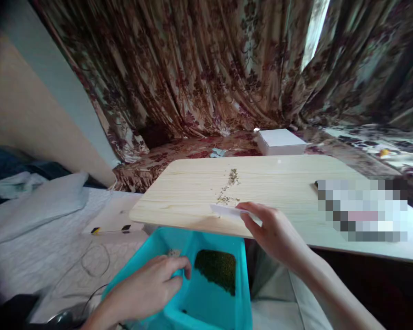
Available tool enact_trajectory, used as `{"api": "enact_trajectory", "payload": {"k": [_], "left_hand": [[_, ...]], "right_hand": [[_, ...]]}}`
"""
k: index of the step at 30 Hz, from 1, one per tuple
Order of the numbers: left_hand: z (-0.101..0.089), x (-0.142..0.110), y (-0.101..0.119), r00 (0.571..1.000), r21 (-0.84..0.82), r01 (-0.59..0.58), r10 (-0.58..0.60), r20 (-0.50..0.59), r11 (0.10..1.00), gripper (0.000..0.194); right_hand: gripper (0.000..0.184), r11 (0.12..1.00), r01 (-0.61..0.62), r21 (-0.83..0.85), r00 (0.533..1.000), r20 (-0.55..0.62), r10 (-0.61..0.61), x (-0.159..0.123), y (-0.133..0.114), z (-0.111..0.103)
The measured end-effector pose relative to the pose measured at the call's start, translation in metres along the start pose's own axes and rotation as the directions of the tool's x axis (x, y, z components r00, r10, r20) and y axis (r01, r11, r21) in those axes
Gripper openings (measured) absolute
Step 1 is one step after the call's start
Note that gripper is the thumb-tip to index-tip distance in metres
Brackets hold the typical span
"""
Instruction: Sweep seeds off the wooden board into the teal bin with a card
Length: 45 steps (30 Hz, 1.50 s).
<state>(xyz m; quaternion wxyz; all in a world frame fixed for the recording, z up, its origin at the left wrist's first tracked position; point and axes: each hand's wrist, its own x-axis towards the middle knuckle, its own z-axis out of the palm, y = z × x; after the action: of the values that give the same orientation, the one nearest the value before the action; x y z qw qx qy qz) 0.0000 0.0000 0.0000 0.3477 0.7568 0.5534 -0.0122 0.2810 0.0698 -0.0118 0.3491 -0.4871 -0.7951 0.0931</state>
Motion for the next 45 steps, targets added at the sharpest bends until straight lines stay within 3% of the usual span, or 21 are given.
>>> {"api": "enact_trajectory", "payload": {"k": [6, 13, 20, 27, 32, 45], "left_hand": [[-0.001, 0.001, 0.0, 1.0, 0.023, -0.006, 0.006, -0.01, 1.0, 0.034], [0.0, 0.001, -0.003, 1.0, 0.006, -0.022, 0.022, -0.02, 1.0, 0.033], [0.0, 0.0, -0.004, 0.999, -0.013, -0.024, 0.024, -0.026, 1.0, 0.032], [-0.001, 0.001, -0.004, 0.999, -0.006, -0.033, 0.033, -0.022, 0.999, 0.032], [-0.001, 0.001, -0.005, 0.999, -0.014, -0.036, 0.036, -0.026, 0.999, 0.032], [-0.001, 0.001, -0.006, 0.999, 0.0, -0.047, 0.047, -0.028, 0.999, 0.034]], "right_hand": [[0.028, 1.0, 0.011, -0.005, 1.0, -0.007, -0.011, 0.017, -0.001, 0.01], [0.026, 0.998, 0.053, 0.042, 0.995, 0.085, -0.056, 0.008, -0.011, 0.003], [0.024, 0.998, 0.064, 0.011, 0.997, -0.037, -0.063, -0.002, -0.009, -0.004], [0.026, 0.997, 0.05, 0.062, 0.998, 0.04, -0.052, -0.008, -0.015, -0.002], [0.025, 0.999, 0.025, 0.021, 0.999, -0.047, -0.024, -0.004, -0.011, -0.004], [0.025, 0.997, 0.064, 0.033, 0.998, -0.01, -0.064, -0.009, -0.017, -0.003]]}}
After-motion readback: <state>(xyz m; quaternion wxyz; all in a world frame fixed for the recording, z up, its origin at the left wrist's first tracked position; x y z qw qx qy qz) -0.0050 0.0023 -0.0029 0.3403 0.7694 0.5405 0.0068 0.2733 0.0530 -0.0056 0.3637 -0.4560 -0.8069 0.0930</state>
